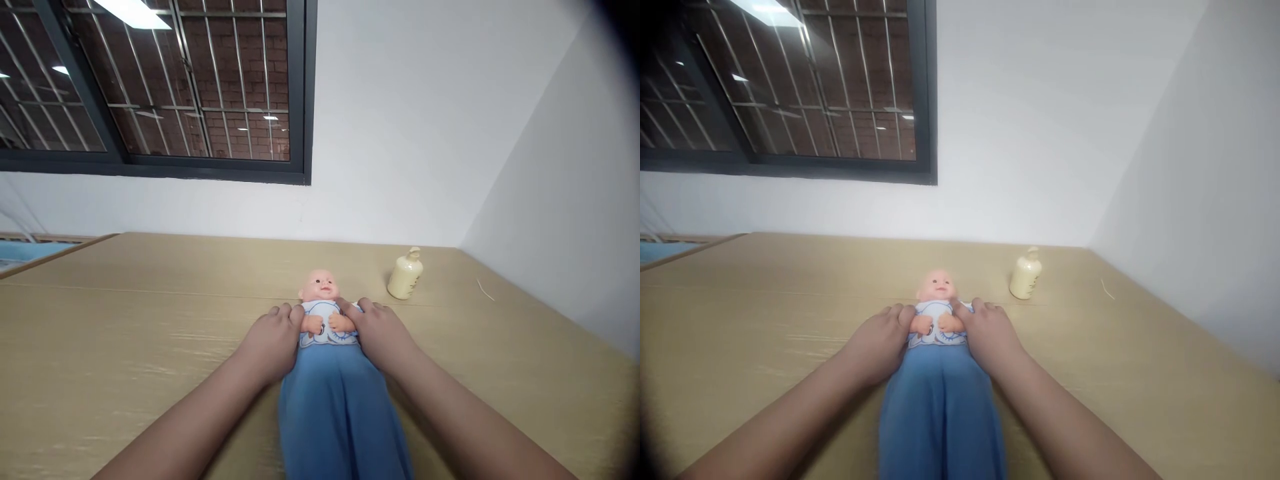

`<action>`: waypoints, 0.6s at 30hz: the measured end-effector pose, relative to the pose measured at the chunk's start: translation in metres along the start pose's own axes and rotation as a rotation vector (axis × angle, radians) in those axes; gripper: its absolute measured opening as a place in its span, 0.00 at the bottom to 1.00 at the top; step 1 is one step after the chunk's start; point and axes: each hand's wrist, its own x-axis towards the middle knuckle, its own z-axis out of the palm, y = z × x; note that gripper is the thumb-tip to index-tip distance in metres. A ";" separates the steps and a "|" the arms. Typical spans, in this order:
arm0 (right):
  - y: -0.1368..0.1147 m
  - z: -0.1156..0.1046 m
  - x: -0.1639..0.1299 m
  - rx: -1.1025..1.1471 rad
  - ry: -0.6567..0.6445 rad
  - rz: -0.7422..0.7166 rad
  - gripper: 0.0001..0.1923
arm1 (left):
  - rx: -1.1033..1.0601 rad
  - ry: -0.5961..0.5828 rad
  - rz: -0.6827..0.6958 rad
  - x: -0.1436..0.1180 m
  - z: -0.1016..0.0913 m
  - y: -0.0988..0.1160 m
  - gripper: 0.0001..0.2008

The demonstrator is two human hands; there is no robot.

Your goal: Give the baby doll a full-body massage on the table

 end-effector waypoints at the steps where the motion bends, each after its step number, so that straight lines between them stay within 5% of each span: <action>1: -0.001 0.000 0.000 -0.001 -0.003 0.002 0.36 | -0.005 0.001 0.001 0.000 0.000 0.001 0.12; 7: 0.008 0.013 -0.004 0.376 0.133 0.141 0.25 | -0.407 0.162 -0.057 -0.002 0.010 -0.012 0.12; 13: 0.039 0.055 0.001 1.271 0.379 0.592 0.22 | -1.100 0.349 -0.329 0.008 0.038 -0.042 0.19; 18: 0.048 0.067 0.009 1.973 0.311 0.722 0.20 | -1.731 0.469 -0.529 0.018 0.051 -0.055 0.24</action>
